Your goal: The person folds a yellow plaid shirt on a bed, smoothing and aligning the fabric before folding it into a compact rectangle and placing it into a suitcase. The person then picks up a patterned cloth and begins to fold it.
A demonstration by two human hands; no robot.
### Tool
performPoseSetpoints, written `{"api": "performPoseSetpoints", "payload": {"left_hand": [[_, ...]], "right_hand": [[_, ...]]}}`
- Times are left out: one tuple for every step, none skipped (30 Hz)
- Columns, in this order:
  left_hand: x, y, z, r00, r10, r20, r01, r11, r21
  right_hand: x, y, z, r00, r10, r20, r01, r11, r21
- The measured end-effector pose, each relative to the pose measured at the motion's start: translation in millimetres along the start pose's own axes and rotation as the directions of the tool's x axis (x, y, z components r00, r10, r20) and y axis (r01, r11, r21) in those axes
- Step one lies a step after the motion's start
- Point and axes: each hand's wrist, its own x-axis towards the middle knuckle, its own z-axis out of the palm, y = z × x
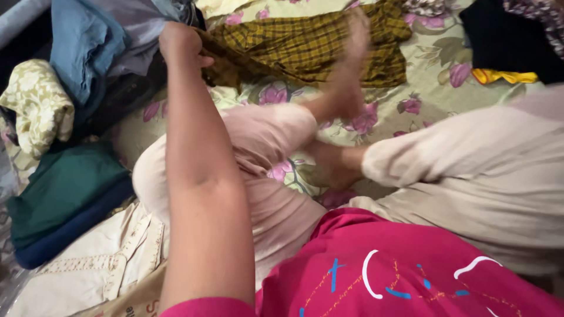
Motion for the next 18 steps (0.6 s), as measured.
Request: {"api": "performPoseSetpoints", "payload": {"left_hand": [[-5.3,-3.1,8.6,0.997,-0.036,-0.069,0.030,0.995,-0.098],[-9.9,-8.2,16.9,0.988,-0.078,-0.134,0.051,0.979,-0.197],[-12.2,-13.5,23.0,0.987,-0.071,-0.146,0.049,0.987,-0.151],[-13.5,-22.0,29.4,0.986,-0.064,-0.156,0.048,0.993,-0.105],[-11.3,-32.6,33.9,0.983,-0.059,-0.171,0.050,0.997,-0.058],[-10.5,-46.1,43.7,0.952,0.000,-0.306,-0.008,1.000,-0.024],[-9.1,-61.2,54.0,0.899,0.065,-0.433,-0.062,0.998,0.021],[-7.0,-78.8,59.8,0.898,0.024,-0.439,-0.056,0.997,-0.061],[-5.1,-94.8,64.9,0.897,-0.013,-0.441,-0.054,0.989,-0.139],[-0.7,-106.2,67.1,0.858,0.020,-0.514,-0.106,0.985,-0.138],[5.6,-112.3,68.4,0.813,0.057,-0.580,-0.159,0.979,-0.127],[10.9,-115.5,67.8,0.865,-0.140,-0.483,-0.128,0.868,-0.480],[12.4,-117.3,68.0,0.904,-0.290,-0.314,-0.063,0.636,-0.769],[13.8,-114.0,69.2,0.902,-0.190,-0.387,-0.190,0.630,-0.753],[15.5,-105.4,70.5,0.887,-0.086,-0.453,-0.313,0.610,-0.728],[17.3,-92.4,72.9,0.856,0.016,-0.516,-0.430,0.576,-0.696],[20.2,-73.6,79.1,0.691,0.235,-0.683,-0.621,0.676,-0.396],[21.8,-52.8,86.7,0.482,0.475,-0.736,-0.736,0.676,-0.046]], "right_hand": [[5.9,-2.4,-2.4,1.000,-0.007,-0.005,0.007,1.000,0.024],[12.6,-3.0,-7.8,1.000,-0.014,-0.017,0.015,0.999,0.048],[23.9,-3.4,-17.5,0.999,-0.020,-0.031,0.022,0.998,0.065],[36.2,-1.5,-28.2,0.998,-0.026,-0.057,0.031,0.995,0.099],[50.7,1.4,-35.4,0.996,-0.038,-0.084,0.049,0.989,0.138],[64.9,4.8,-38.3,0.993,-0.050,-0.109,0.070,0.979,0.193],[77.0,7.0,-34.8,0.974,-0.086,-0.211,0.144,0.950,0.278],[88.3,8.6,-25.5,0.938,-0.124,-0.323,0.244,0.899,0.364],[97.7,9.3,-9.9,0.876,-0.157,-0.456,0.379,0.809,0.449],[109.0,12.9,4.9,0.873,-0.164,-0.459,0.381,0.817,0.434],[120.5,19.6,20.0,0.872,-0.165,-0.460,0.378,0.824,0.422],[134.2,30.2,32.0,0.871,-0.166,-0.462,0.376,0.831,0.410],[145.0,43.8,42.9,0.906,-0.128,-0.404,0.307,0.855,0.417],[153.9,56.5,55.0,0.935,-0.088,-0.344,0.237,0.876,0.419],[162.4,70.3,65.8,0.958,-0.042,-0.284,0.162,0.895,0.415],[170.2,84.7,75.4,0.961,-0.033,-0.274,0.161,0.873,0.461],[177.2,99.3,83.8,0.964,-0.021,-0.266,0.158,0.849,0.505],[186.9,112.6,91.0,0.967,-0.010,-0.256,0.153,0.823,0.547]]}}
